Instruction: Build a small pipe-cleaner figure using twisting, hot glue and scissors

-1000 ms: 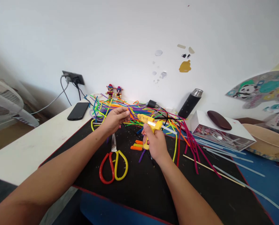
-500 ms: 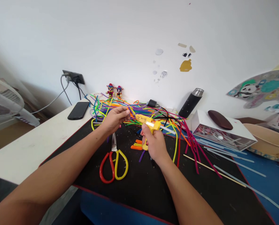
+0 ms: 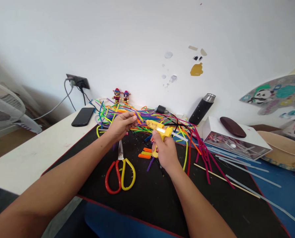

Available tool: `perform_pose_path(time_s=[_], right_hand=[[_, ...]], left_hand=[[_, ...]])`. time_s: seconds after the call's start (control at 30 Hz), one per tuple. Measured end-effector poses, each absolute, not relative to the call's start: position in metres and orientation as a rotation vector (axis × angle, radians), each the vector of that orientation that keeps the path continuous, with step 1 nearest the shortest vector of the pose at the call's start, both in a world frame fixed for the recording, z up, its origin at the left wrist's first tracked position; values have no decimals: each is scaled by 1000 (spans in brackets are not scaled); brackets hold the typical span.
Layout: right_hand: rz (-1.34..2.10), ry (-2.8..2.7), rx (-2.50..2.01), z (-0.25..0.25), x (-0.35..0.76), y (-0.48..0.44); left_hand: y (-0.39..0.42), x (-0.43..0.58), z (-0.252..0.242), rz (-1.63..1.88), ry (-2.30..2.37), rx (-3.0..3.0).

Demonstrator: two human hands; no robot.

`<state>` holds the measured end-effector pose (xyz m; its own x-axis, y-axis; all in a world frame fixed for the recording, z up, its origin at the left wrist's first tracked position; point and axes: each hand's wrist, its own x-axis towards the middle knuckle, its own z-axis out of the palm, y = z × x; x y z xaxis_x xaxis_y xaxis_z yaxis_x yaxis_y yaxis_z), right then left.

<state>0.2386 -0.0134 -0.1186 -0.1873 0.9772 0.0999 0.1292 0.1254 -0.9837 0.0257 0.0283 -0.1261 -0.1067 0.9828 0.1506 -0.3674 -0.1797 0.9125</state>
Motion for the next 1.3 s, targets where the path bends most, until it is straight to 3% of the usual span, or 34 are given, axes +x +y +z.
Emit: perform_pose_path(time_s=[1.3], right_hand=[[1134, -1536, -1118, -121, 236, -14]], left_hand=[[29, 25, -128, 1550, 874, 991]])
